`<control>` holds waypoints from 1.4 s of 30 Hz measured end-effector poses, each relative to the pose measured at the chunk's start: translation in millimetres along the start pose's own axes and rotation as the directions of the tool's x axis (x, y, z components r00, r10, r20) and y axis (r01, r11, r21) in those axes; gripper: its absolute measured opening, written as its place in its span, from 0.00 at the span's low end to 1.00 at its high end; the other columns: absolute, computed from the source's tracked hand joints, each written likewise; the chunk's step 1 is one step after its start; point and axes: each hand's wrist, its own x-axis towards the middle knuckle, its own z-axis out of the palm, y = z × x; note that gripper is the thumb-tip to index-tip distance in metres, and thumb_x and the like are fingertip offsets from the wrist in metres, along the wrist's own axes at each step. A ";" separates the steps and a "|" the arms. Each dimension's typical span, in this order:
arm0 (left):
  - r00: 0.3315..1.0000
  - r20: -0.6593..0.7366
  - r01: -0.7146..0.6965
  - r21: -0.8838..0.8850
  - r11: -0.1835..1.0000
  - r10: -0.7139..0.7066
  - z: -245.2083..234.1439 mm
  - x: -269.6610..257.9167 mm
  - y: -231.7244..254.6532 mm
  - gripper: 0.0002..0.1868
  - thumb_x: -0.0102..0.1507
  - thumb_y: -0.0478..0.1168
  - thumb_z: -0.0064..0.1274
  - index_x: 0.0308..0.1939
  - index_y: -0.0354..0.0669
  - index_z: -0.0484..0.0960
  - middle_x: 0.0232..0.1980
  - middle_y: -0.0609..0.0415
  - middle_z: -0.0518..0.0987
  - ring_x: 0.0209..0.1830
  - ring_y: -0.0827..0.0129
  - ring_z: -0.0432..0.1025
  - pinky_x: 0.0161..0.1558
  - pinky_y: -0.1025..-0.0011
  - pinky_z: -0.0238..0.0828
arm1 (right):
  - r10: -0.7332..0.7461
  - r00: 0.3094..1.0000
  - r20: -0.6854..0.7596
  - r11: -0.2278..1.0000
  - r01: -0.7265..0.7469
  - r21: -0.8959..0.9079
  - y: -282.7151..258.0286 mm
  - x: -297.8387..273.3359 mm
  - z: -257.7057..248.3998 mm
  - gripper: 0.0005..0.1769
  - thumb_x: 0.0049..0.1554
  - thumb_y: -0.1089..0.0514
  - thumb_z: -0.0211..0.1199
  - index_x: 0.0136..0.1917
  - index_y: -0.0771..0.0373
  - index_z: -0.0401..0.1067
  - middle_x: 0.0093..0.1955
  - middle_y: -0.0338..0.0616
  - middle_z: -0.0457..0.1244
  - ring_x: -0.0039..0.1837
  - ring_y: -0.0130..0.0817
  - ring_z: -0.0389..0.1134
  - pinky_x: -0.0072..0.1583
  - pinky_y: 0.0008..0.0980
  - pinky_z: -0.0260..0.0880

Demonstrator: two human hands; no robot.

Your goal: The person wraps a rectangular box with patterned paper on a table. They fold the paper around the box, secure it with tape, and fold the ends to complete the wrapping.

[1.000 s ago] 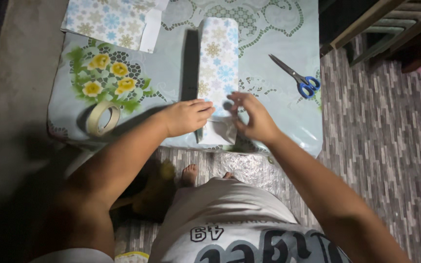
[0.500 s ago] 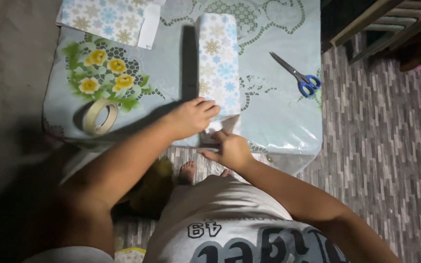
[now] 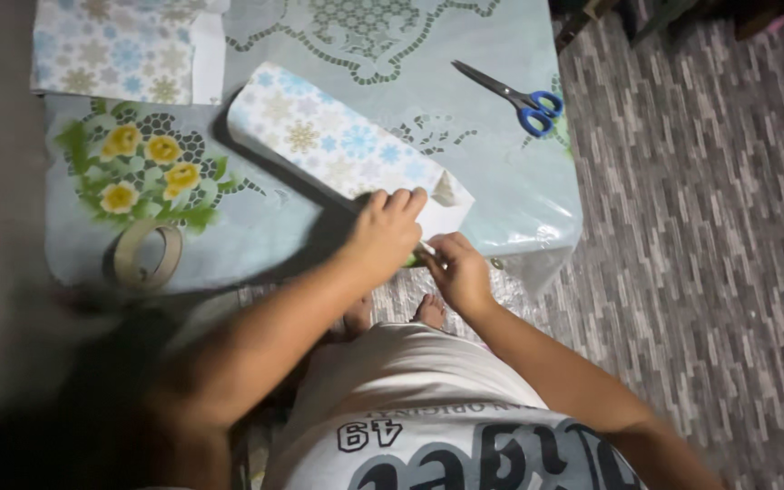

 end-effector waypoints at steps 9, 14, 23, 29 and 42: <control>0.981 0.106 -0.146 -0.148 0.978 0.163 -13.6 2.3 -22.1 0.06 0.50 0.37 0.54 0.28 0.45 0.86 0.69 0.46 0.65 0.72 0.52 0.54 0.64 0.44 0.48 | -0.094 0.996 0.007 0.995 0.094 0.033 -4.2 -2.8 4.4 0.12 0.51 0.62 0.72 0.51 0.59 0.78 0.47 0.45 0.70 0.40 0.43 0.72 0.43 0.37 0.72; 0.976 0.106 -0.162 -0.217 0.962 0.189 -5.2 -0.9 -29.8 0.05 0.55 0.38 0.52 0.32 0.45 0.83 0.72 0.44 0.64 0.77 0.49 0.50 0.67 0.41 0.44 | -0.288 0.957 -0.035 0.949 0.280 -0.148 0.6 -3.2 -3.3 0.10 0.51 0.63 0.70 0.48 0.57 0.78 0.48 0.42 0.71 0.42 0.47 0.72 0.42 0.40 0.72; 0.981 -0.096 -0.190 -0.351 0.917 0.167 3.4 -11.0 -28.3 0.07 0.61 0.44 0.56 0.36 0.44 0.82 0.69 0.42 0.68 0.77 0.50 0.53 0.68 0.42 0.44 | -0.336 0.940 -0.064 0.917 0.311 -0.248 -20.3 1.2 -19.1 0.11 0.51 0.62 0.71 0.48 0.58 0.78 0.43 0.42 0.68 0.43 0.45 0.70 0.43 0.41 0.70; 0.984 -0.121 -0.160 -0.269 0.950 0.131 16.1 -13.0 -25.2 0.05 0.59 0.40 0.57 0.37 0.46 0.83 0.69 0.45 0.72 0.77 0.52 0.56 0.69 0.45 0.45 | -0.482 0.869 -0.109 0.863 0.449 -0.232 -19.1 14.2 -16.4 0.14 0.49 0.57 0.75 0.47 0.59 0.76 0.43 0.43 0.67 0.46 0.46 0.65 0.48 0.42 0.67; 0.981 -0.160 -0.150 -0.300 0.942 0.105 15.0 -16.6 -25.6 0.06 0.62 0.43 0.57 0.40 0.48 0.82 0.67 0.47 0.74 0.75 0.54 0.59 0.68 0.44 0.48 | -0.491 0.871 -0.017 0.856 0.478 -0.198 3.3 24.2 -20.3 0.13 0.49 0.60 0.74 0.47 0.58 0.75 0.43 0.40 0.66 0.48 0.43 0.66 0.49 0.43 0.64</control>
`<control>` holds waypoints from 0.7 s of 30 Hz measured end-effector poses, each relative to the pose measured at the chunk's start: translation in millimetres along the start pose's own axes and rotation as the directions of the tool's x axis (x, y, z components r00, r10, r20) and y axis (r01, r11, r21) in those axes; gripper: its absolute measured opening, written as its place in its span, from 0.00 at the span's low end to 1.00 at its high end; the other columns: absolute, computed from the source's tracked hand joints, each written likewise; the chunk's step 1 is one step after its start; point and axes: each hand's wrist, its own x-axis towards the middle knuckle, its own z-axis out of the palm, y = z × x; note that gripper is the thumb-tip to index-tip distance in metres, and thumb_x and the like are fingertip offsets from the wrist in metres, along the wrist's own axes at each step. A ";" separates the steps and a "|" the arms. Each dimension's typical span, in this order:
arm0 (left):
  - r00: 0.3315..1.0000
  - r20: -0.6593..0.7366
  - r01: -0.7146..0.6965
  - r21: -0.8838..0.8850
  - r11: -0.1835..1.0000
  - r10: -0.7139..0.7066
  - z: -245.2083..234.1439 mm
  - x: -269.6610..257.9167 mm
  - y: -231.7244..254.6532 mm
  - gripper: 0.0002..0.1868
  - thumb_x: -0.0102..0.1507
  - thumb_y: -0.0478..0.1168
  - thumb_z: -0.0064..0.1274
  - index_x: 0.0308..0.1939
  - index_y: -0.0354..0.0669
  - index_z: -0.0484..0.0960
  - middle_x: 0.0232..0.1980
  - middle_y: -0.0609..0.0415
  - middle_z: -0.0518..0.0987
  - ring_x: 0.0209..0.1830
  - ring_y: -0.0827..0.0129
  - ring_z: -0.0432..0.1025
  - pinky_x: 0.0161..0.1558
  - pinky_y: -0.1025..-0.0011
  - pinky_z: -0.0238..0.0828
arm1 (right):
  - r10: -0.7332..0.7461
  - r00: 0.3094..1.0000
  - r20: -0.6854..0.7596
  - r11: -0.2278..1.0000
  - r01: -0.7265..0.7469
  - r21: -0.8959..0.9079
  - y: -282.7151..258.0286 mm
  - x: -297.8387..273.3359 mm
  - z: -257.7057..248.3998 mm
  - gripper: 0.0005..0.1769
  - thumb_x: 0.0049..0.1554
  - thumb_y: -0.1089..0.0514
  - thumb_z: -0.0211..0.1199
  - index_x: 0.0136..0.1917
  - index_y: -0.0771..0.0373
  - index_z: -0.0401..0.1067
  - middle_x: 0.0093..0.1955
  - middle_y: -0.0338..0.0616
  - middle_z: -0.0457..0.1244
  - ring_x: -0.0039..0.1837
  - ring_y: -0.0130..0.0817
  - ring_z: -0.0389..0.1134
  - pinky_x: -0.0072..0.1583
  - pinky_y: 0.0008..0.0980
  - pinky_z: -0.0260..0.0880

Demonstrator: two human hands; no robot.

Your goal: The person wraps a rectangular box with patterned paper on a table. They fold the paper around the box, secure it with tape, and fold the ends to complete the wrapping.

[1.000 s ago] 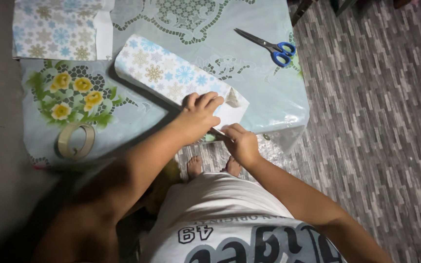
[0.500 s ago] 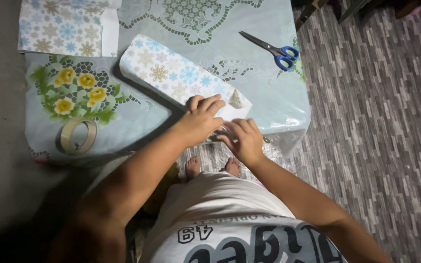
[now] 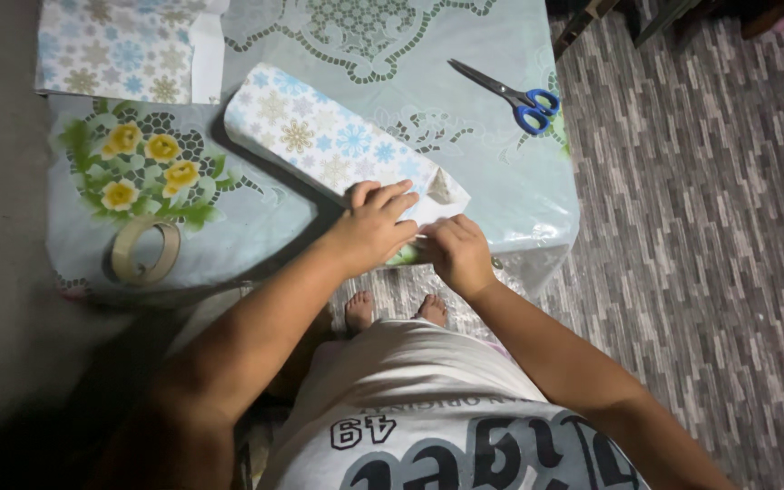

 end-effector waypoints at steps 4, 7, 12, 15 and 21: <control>0.999 0.042 -0.024 0.038 0.999 0.022 3.1 3.4 -2.1 0.06 0.61 0.43 0.56 0.38 0.47 0.82 0.67 0.47 0.74 0.75 0.53 0.59 0.68 0.44 0.48 | -0.061 0.996 0.066 0.998 0.062 -0.019 4.9 13.4 -3.8 0.16 0.44 0.57 0.75 0.46 0.57 0.75 0.41 0.39 0.66 0.45 0.42 0.66 0.46 0.43 0.60; 0.999 0.012 -0.032 0.071 0.997 0.031 5.7 0.4 -1.4 0.07 0.62 0.42 0.56 0.42 0.49 0.83 0.67 0.48 0.74 0.75 0.54 0.59 0.68 0.45 0.48 | -0.049 0.998 0.036 0.997 0.051 -0.057 4.2 15.4 0.0 0.17 0.44 0.58 0.75 0.47 0.58 0.74 0.43 0.40 0.66 0.47 0.43 0.66 0.48 0.42 0.61; 1.000 -0.021 -0.013 0.075 0.997 0.014 11.5 0.7 0.4 0.08 0.60 0.44 0.58 0.40 0.48 0.81 0.66 0.46 0.74 0.74 0.53 0.59 0.67 0.44 0.47 | 0.023 0.999 0.029 1.000 -0.023 0.005 10.3 11.3 0.6 0.13 0.47 0.59 0.76 0.44 0.58 0.75 0.40 0.40 0.65 0.46 0.43 0.66 0.47 0.44 0.62; 1.000 -0.028 -0.002 0.077 0.997 0.004 16.0 -1.2 0.4 0.10 0.58 0.44 0.60 0.42 0.50 0.82 0.66 0.48 0.74 0.74 0.54 0.60 0.67 0.45 0.47 | 0.022 1.000 0.016 1.000 -0.022 0.001 15.5 11.6 1.3 0.13 0.45 0.60 0.76 0.44 0.58 0.75 0.41 0.40 0.67 0.46 0.43 0.66 0.48 0.44 0.64; 0.996 -0.087 -0.006 0.112 0.994 0.015 18.0 -2.0 0.6 0.09 0.60 0.43 0.60 0.43 0.51 0.81 0.66 0.49 0.73 0.74 0.55 0.60 0.68 0.46 0.48 | 0.055 0.998 -0.011 0.998 -0.054 0.021 10.7 27.4 3.3 0.18 0.43 0.65 0.73 0.48 0.57 0.75 0.47 0.41 0.69 0.49 0.46 0.66 0.54 0.42 0.68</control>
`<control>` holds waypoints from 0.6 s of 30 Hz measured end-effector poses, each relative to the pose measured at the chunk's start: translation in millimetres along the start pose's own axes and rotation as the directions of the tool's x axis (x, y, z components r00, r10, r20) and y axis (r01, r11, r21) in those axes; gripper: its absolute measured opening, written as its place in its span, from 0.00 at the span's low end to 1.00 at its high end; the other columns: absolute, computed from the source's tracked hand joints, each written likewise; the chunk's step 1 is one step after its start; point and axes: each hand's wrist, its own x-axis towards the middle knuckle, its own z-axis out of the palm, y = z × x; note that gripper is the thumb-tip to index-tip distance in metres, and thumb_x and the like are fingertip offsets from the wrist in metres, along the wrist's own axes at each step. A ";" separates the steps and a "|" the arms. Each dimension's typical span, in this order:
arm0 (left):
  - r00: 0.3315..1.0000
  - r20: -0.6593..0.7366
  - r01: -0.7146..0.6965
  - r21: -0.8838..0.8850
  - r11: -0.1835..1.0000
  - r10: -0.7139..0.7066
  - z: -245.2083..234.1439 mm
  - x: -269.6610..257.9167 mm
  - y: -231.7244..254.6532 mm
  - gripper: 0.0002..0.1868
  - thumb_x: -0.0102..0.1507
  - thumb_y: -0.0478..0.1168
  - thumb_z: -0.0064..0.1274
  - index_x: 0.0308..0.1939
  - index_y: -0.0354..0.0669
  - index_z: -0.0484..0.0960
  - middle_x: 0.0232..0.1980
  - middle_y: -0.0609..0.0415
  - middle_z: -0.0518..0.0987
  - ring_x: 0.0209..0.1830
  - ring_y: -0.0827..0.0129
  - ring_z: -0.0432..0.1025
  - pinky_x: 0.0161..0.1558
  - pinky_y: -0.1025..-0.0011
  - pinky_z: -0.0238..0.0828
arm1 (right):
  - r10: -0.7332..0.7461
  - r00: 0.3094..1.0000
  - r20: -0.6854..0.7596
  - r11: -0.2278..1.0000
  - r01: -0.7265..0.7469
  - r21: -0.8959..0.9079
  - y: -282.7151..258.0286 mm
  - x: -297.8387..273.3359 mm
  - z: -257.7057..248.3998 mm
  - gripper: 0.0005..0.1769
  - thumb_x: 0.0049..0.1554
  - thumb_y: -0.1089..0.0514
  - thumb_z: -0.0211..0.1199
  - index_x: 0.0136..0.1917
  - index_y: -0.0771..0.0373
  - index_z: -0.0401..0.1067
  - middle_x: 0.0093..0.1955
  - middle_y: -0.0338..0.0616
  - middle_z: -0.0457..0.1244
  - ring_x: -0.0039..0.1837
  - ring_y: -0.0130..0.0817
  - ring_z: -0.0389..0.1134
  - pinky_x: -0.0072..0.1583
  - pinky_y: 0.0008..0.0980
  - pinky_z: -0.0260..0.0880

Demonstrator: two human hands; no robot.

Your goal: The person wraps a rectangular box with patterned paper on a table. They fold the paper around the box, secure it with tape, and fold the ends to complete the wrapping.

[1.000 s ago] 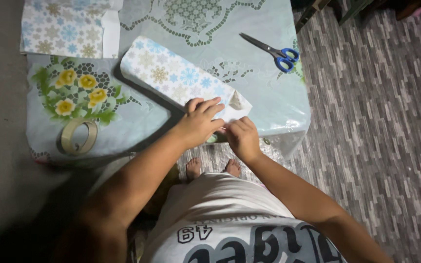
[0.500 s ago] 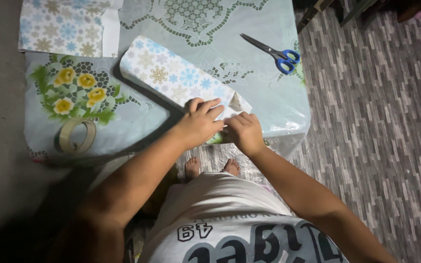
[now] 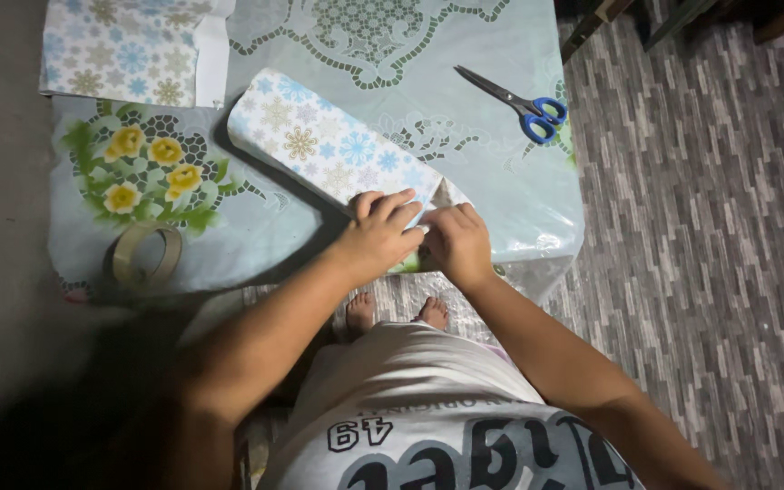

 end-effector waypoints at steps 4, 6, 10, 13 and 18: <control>0.999 0.003 0.043 0.019 0.999 -0.043 1.0 2.5 4.8 0.07 0.60 0.42 0.60 0.41 0.51 0.81 0.65 0.51 0.74 0.74 0.57 0.61 0.68 0.47 0.48 | 0.032 0.998 0.049 0.982 -0.040 0.185 5.1 -5.3 -13.7 0.38 0.39 0.53 0.81 0.60 0.65 0.69 0.46 0.45 0.68 0.48 0.48 0.68 0.50 0.42 0.68; 0.998 0.002 0.062 -0.038 0.997 -0.062 -1.9 2.9 5.6 0.08 0.59 0.41 0.60 0.42 0.50 0.82 0.65 0.51 0.74 0.74 0.56 0.60 0.68 0.46 0.48 | 0.290 0.939 0.185 0.914 -0.329 0.238 9.3 -9.8 -13.1 0.38 0.40 0.54 0.81 0.61 0.62 0.69 0.42 0.43 0.68 0.42 0.42 0.70 0.45 0.37 0.71; 0.998 0.015 0.061 -0.112 0.992 -0.060 -11.7 4.5 5.4 0.09 0.57 0.40 0.60 0.41 0.50 0.82 0.65 0.49 0.73 0.74 0.55 0.60 0.68 0.47 0.48 | 0.339 0.940 0.047 0.922 -0.342 0.183 12.0 -15.8 4.0 0.32 0.45 0.61 0.80 0.60 0.62 0.69 0.41 0.45 0.67 0.37 0.38 0.70 0.41 0.34 0.70; 0.998 0.023 0.063 -0.114 0.992 -0.061 -16.5 6.0 6.3 0.07 0.56 0.40 0.61 0.38 0.49 0.81 0.65 0.49 0.74 0.74 0.55 0.60 0.68 0.46 0.48 | 0.244 0.962 -0.125 0.966 -0.229 0.121 9.0 -12.5 15.9 0.25 0.50 0.70 0.70 0.60 0.61 0.69 0.44 0.44 0.67 0.44 0.39 0.71 0.46 0.34 0.73; 0.998 -0.012 0.066 -0.062 0.996 -0.067 -10.6 4.1 8.9 0.08 0.56 0.40 0.60 0.38 0.48 0.80 0.64 0.50 0.74 0.73 0.55 0.61 0.68 0.45 0.49 | 0.241 0.970 -0.039 0.970 -0.240 0.033 6.9 -1.5 10.2 0.27 0.44 0.70 0.69 0.57 0.61 0.70 0.40 0.43 0.67 0.46 0.45 0.69 0.46 0.41 0.71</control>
